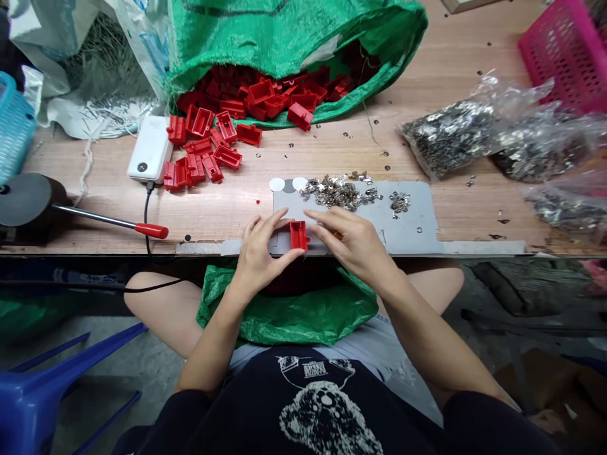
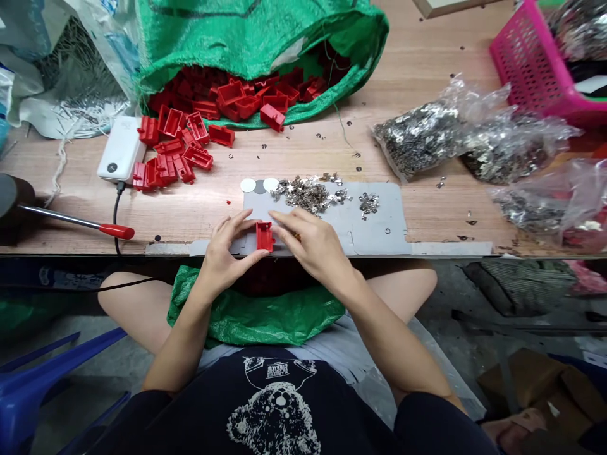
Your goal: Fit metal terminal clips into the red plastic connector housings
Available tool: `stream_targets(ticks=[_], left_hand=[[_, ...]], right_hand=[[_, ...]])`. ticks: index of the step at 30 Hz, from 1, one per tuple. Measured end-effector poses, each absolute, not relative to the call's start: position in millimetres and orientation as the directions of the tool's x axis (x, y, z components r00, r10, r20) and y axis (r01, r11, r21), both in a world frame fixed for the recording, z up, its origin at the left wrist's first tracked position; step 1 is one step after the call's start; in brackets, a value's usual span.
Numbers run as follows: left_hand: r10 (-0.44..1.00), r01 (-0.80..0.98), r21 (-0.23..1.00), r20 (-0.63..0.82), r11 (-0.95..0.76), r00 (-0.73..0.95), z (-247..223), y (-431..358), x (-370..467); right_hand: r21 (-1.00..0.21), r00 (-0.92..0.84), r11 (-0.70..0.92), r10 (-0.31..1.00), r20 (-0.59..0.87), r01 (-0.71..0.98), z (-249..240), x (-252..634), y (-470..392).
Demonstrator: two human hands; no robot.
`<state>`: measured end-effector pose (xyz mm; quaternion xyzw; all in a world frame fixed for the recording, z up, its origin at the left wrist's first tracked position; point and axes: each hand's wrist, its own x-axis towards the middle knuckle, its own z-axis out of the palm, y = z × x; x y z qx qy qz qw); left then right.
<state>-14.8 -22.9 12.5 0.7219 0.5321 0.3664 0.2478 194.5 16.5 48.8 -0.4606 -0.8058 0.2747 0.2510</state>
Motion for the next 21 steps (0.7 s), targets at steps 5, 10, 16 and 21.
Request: stream_targets(ticks=[5, 10, 16, 21], left_hand=[[0.927, 0.675, 0.664, 0.365, -0.322, 0.083, 7.5, -26.6, -3.4], [0.926, 0.686, 0.656, 0.372, -0.315, 0.069, 6.6, -27.3, -0.6], [0.918, 0.685, 0.649, 0.389, -0.331, 0.076, 7.2, -26.6, -1.7], [0.914, 0.675, 0.655, 0.398, -0.341, 0.075, 7.5, -26.1, -1.9]], right_hand=[[-0.677, -0.309, 0.323, 0.94, 0.148, 0.661, 46.5, 181.3, -16.6], [-0.685, -0.242, 0.356, 0.935, 0.261, 0.636, 38.7, 164.0, -25.3], [-0.677, -0.226, 0.369, 0.929, 0.294, 0.637, 35.7, 160.6, -20.5], [-0.674, -0.221, 0.365, 0.93, 0.293, 0.643, 36.4, 159.8, -20.3]])
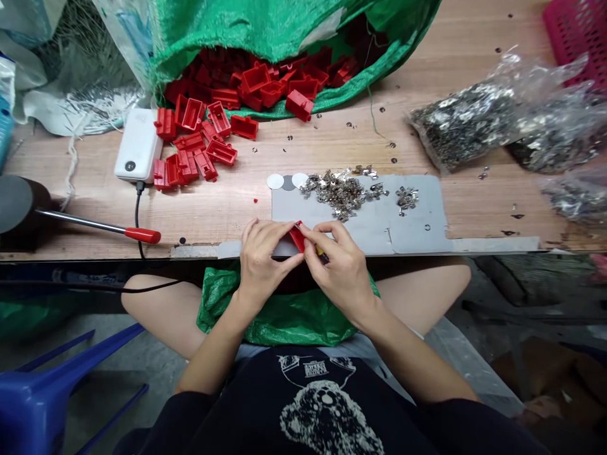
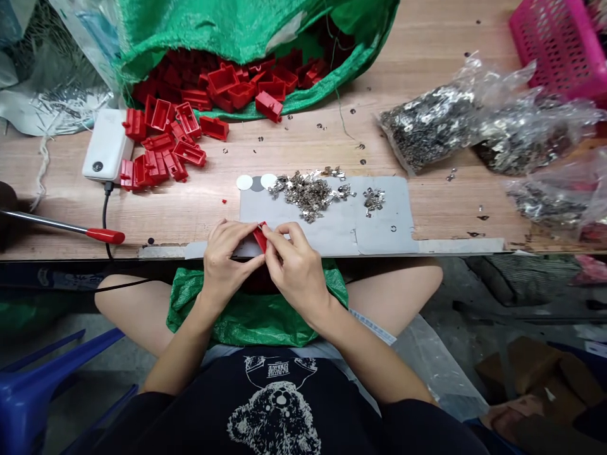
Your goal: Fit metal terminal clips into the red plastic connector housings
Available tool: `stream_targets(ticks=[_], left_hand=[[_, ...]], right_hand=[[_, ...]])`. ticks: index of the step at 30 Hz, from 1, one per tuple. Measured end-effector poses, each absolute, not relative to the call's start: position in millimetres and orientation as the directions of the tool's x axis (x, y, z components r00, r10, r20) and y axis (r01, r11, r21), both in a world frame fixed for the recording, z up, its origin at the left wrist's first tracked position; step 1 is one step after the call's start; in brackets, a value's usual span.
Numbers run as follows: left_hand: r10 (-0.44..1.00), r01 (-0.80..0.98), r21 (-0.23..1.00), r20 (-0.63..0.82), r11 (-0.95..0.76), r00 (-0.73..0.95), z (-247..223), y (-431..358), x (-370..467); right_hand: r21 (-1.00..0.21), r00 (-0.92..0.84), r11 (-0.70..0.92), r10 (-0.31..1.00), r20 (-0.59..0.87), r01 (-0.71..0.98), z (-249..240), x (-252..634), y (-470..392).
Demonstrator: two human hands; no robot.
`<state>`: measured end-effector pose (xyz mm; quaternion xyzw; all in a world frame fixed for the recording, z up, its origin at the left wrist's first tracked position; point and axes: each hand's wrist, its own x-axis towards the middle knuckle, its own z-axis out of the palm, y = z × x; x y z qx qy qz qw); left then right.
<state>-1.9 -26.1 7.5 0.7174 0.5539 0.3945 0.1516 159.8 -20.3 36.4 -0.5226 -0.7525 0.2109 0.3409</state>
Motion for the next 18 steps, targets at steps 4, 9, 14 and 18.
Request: stream_targets(ticks=[4, 9, 14, 18], left_hand=[[0.924, 0.671, 0.665, 0.373, -0.326, 0.08, 7.9, -25.3, -2.4], [0.938, 0.68, 0.67, 0.34, -0.298, 0.076, 9.3, -25.1, -2.7], [0.939, 0.675, 0.679, 0.339, -0.289, 0.061, 8.3, -26.2, -2.9], [0.94, 0.619, 0.736, 0.342, -0.274, 0.011, 6.3, -27.9, -1.5]], right_hand=[[-0.639, -0.242, 0.373, 0.927, 0.287, 0.673, 37.6, 158.5, -20.8], [-0.505, -0.296, 0.372, 0.928, 0.228, 0.779, 43.3, 156.7, -20.8], [-0.479, -0.328, 0.365, 0.93, 0.163, 0.798, 44.7, 157.4, -19.3], [-0.592, -0.278, 0.38, 0.925, 0.26, 0.711, 39.2, 158.3, -21.2]])
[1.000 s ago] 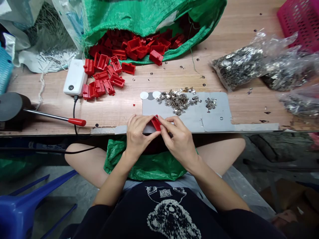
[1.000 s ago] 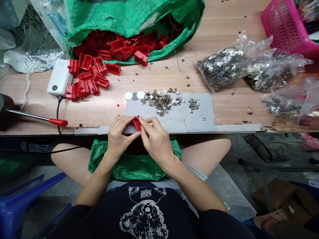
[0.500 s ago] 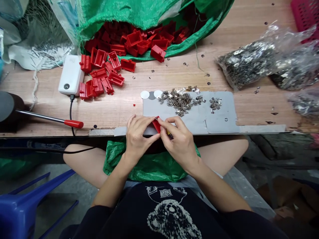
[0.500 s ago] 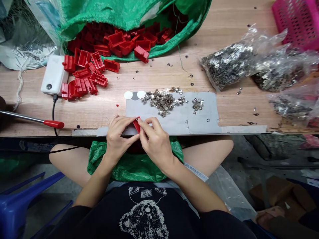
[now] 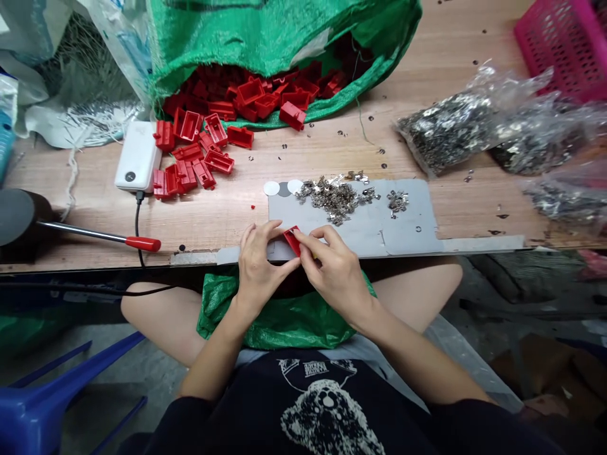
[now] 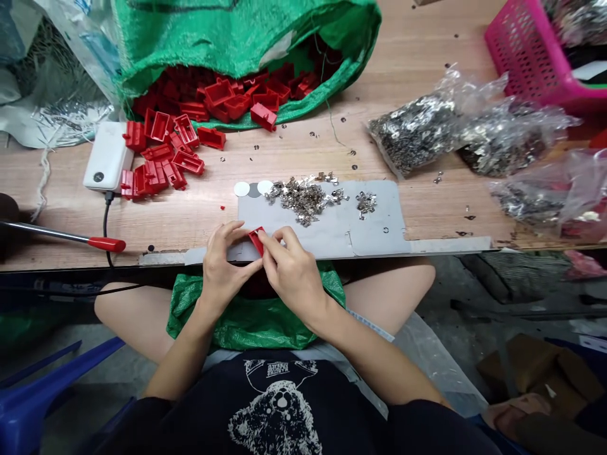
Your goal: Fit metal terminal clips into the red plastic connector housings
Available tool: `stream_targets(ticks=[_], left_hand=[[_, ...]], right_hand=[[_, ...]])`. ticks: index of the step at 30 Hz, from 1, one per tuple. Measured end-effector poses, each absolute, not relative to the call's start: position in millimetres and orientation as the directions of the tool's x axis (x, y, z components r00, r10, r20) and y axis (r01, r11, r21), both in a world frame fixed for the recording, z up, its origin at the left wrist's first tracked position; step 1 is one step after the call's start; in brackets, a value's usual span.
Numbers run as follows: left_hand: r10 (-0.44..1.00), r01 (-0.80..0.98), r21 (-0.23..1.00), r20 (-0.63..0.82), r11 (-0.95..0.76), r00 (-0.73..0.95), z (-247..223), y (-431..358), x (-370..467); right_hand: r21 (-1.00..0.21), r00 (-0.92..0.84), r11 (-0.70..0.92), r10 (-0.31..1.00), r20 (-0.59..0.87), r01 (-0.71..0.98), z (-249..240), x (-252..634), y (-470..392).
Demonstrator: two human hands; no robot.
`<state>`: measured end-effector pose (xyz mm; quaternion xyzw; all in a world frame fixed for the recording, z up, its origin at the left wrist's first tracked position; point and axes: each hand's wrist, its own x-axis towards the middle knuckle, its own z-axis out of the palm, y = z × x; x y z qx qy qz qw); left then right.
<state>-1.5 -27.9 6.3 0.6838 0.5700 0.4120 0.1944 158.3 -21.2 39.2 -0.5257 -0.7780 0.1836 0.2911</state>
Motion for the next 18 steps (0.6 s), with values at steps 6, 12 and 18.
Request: stream_targets(ticks=[6, 12, 18], left_hand=[[0.954, 0.537, 0.808, 0.3, -0.243, -0.02, 7.3, -29.2, -5.1], [0.976, 0.377, 0.911, 0.207, -0.168, -0.065, 15.9, -27.8, -15.0], [0.953, 0.672, 0.691, 0.293, -0.266, 0.075, 18.2, -26.4, -4.2]], right_hand=[[-0.744, -0.099, 0.259, 0.962, 0.253, 0.616, 36.4, 173.3, -16.6], [-0.625, -0.063, 0.187, 0.975, 0.215, 0.758, 33.9, 189.6, 23.3], [-0.447, -0.165, 0.248, 0.962, 0.217, 0.86, 38.1, 162.8, 68.9]])
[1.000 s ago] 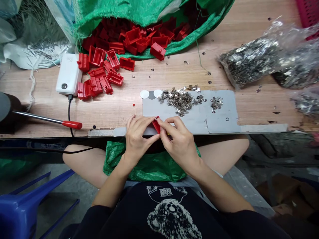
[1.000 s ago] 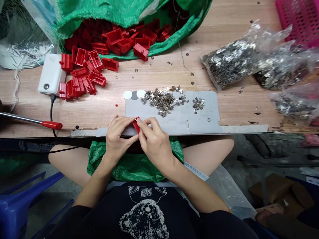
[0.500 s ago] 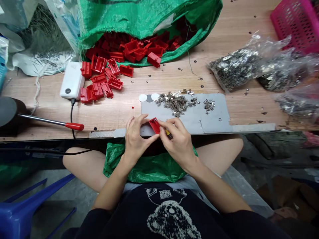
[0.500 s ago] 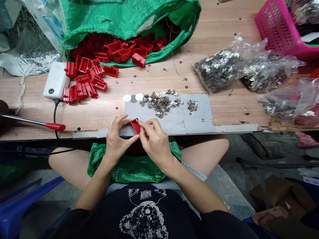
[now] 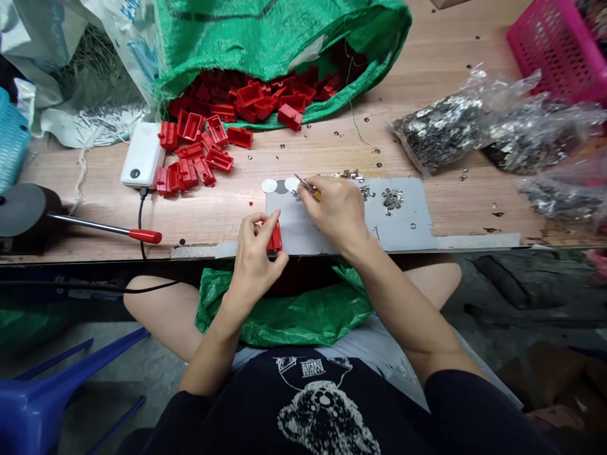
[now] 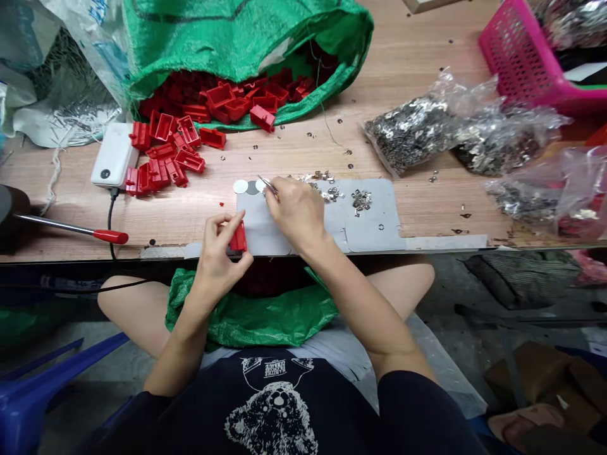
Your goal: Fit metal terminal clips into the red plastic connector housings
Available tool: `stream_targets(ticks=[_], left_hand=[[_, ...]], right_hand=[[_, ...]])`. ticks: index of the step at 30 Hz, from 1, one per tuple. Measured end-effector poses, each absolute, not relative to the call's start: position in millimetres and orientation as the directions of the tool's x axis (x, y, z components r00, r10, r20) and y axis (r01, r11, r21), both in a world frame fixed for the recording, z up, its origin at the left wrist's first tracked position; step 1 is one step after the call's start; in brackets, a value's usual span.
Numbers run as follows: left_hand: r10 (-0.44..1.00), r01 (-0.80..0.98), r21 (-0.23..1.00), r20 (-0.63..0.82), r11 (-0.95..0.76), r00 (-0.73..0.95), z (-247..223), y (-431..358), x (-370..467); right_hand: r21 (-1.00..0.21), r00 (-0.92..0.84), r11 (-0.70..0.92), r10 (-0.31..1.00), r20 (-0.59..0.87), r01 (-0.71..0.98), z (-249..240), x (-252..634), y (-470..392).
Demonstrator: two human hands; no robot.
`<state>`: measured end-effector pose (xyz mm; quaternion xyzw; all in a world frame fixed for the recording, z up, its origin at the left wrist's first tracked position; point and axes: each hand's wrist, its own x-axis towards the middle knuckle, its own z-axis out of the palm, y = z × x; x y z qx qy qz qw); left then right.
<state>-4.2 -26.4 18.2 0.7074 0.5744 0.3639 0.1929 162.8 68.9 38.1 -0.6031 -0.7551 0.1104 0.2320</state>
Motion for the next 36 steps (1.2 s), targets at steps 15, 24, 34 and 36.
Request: stream_targets(ticks=[15, 24, 34, 36], left_hand=[[0.948, 0.674, 0.683, 0.305, -0.282, 0.087, 8.8, -23.7, 0.9], [0.934, 0.763, 0.576, 0.344, -0.292, 0.098, 10.4, -27.1, 1.7], [0.907, 0.819, 0.534, 0.42, -0.209, -0.042, 5.8, -16.6, 8.5], [0.904, 0.839, 0.507, 0.425, -0.198, -0.044, 7.3, -16.5, 10.6]], right_hand=[[-0.234, -0.262, 0.255, 0.965, 0.002, 0.938, 53.4, 138.9, 102.3], [-0.341, -0.321, 0.376, 0.924, 0.206, 0.862, 54.9, 151.9, 90.8], [-0.436, -0.409, 0.461, 0.887, 0.215, 0.773, 32.6, 210.6, 20.1], [-0.371, -0.449, 0.49, 0.872, 0.198, 0.789, 26.2, 214.7, 15.3]])
